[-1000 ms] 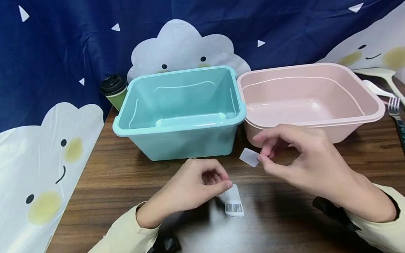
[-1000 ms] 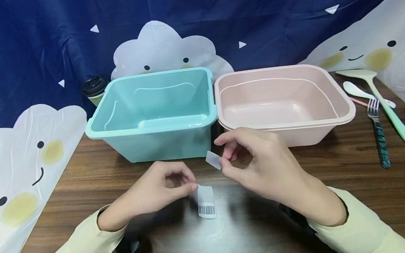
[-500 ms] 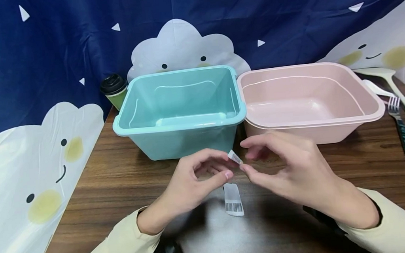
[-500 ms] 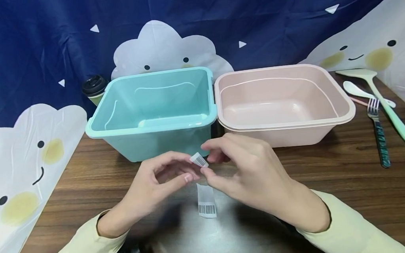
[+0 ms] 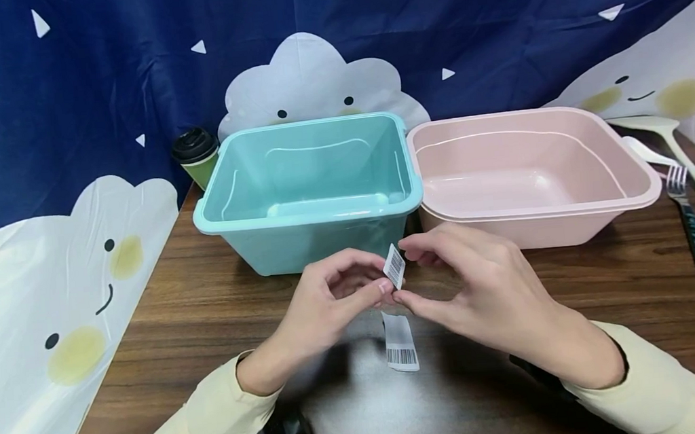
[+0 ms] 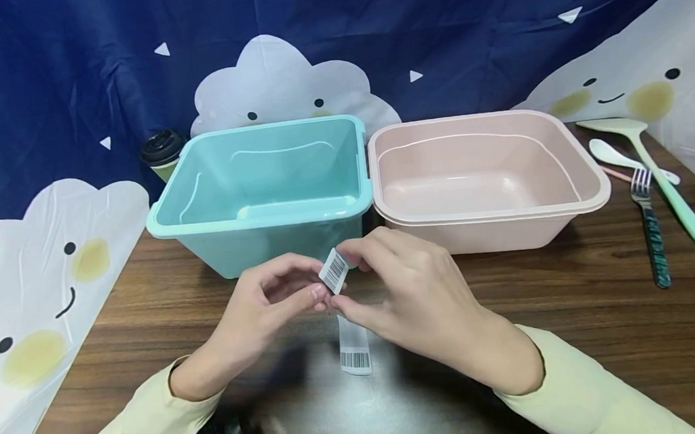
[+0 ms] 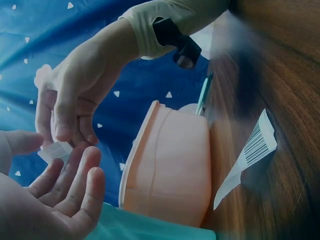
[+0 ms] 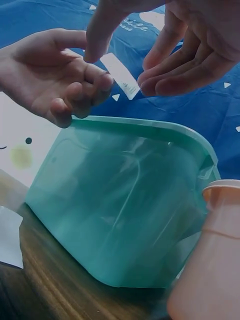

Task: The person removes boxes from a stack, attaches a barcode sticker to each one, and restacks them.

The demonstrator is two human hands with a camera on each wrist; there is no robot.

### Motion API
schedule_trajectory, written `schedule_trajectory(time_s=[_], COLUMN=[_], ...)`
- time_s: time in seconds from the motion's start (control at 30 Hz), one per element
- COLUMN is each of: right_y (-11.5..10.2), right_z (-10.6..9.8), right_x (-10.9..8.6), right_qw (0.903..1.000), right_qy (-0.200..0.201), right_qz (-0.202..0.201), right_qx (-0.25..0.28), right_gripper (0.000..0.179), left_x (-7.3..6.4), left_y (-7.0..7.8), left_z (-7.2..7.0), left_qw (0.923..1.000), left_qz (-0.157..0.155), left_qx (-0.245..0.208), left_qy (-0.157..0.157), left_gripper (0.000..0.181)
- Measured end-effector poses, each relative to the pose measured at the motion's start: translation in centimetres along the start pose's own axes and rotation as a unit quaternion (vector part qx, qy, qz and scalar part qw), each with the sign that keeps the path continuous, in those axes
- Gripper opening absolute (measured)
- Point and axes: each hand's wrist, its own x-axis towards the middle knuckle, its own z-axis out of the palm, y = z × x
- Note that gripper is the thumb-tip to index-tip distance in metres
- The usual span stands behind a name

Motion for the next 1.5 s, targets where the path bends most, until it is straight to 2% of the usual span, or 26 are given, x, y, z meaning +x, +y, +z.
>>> schedule_trajectory(time_s=[0.17,0.4,0.5,0.63,0.77,0.87,0.93,1.03,1.17,1.23,1.4,1.5], right_y=[-0.1,0.1,0.1,0.2,0.4,0.5,0.5,0.7,0.9,0.9,0.9,0.9], right_z=[0.3,0.8,0.9,1.0,1.4,1.8,2.0,2.3,2.7,3.0,3.7,4.1], right_x=[-0.2,-0.2,-0.3,-0.3,-0.3,-0.4,-0.4,-0.3,-0.1,0.0,0.1,0.2], right_qw=[0.9993,0.9999,0.9999,0.9997,0.9990,0.9963,0.9922,0.9810,0.9621,0.9551,0.9388,0.9266], right_qy=[-0.028,-0.011,-0.011,-0.016,-0.030,-0.059,-0.084,-0.132,-0.188,-0.208,-0.250,-0.266], right_qz=[0.026,0.004,0.010,0.018,0.029,0.055,0.080,0.126,0.180,0.193,0.213,0.230], right_qx=[0.003,0.000,0.007,0.008,0.015,0.031,0.046,0.066,0.081,0.085,0.105,0.134], right_gripper=[0.037,0.039,0.038,0.039,0.043,0.042,0.042,0.042,0.042,0.045,0.058,0.069], left_x=[0.1,0.5,0.7,0.8,0.8,0.8,0.8,0.7,0.8,0.8,0.9,1.1], left_y=[0.0,-0.3,-0.6,-0.9,-1.2,-1.6,-1.8,-2.1,-2.6,-2.9,-3.5,-3.8], left_z=[-0.1,-0.3,-0.5,-1.0,-1.4,-1.7,-1.9,-2.2,-2.6,-3.1,-4.5,-5.0], left_qw=[0.9998,0.9998,0.9997,0.9986,0.9951,0.9864,0.9765,0.9587,0.9424,0.9399,0.9410,0.9364], left_qz=[-0.017,-0.018,-0.021,-0.043,-0.063,-0.055,-0.040,-0.024,-0.009,-0.005,-0.001,0.009], left_qx=[-0.008,-0.008,0.000,0.015,0.063,0.141,0.195,0.261,0.306,0.312,0.308,0.321], left_qy=[0.000,0.009,0.015,0.025,0.044,0.065,0.083,0.112,0.133,0.138,0.141,0.141], left_gripper=[0.021,0.018,0.016,0.013,0.010,0.007,0.006,0.006,0.005,0.005,0.004,0.004])
